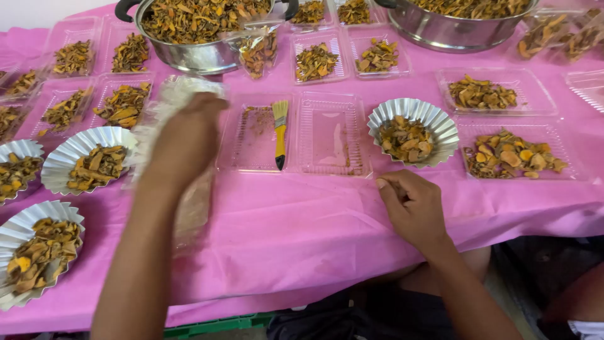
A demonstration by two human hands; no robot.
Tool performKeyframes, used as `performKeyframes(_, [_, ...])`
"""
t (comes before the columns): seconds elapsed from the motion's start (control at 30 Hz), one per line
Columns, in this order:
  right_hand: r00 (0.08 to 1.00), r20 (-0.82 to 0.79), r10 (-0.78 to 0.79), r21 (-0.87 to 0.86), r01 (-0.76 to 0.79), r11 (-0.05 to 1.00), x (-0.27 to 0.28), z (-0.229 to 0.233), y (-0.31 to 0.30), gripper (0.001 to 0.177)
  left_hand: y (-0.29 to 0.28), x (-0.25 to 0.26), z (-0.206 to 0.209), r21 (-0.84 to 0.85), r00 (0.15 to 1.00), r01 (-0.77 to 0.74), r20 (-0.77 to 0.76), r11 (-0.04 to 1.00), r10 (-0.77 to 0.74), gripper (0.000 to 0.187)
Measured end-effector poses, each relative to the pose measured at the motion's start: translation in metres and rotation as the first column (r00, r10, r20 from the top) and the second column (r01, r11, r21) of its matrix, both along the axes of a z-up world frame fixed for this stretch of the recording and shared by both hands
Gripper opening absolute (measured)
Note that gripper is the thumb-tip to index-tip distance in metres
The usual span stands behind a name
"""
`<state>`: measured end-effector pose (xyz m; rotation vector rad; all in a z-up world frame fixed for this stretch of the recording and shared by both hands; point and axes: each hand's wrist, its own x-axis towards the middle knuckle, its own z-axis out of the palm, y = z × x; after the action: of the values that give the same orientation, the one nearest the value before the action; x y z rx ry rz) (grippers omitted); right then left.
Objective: Packaging dried tea into small plastic bags and using a brush to collect loose leaves
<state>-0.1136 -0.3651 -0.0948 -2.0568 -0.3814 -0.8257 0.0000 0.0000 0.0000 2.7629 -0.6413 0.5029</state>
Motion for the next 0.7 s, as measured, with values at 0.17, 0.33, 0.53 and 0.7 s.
performKeyframes(0.17, [0.998, -0.049, -0.026, -0.142, 0.019, 0.990, -0.002, -0.008, -0.002, 0.014, 0.063, -0.029, 0.024, 0.080, 0.969, -0.236, -0.053, 0.968, 0.241, 0.031])
performKeyframes(0.33, [0.991, -0.115, -0.066, -0.104, 0.054, 0.993, -0.004, -0.011, -0.004, 0.015, 0.076, -0.053, 0.021, 0.226, 0.854, -0.424, -0.223, 0.877, 0.470, 0.036])
performKeyframes(0.53, [0.996, -0.076, -0.056, -0.156, 0.044, 0.987, -0.001, -0.010, -0.002, 0.018, 0.091, -0.059, 0.003, 0.035, 0.914, -0.369, -0.171, 0.929, 0.369, 0.042])
performKeyframes(0.7, [0.985, -0.150, -0.091, -0.125, 0.072, 0.989, -0.001, -0.008, -0.002, 0.019, 0.106, 0.041, -0.005, 0.029, 0.960, -0.267, -0.083, 0.963, 0.268, 0.046])
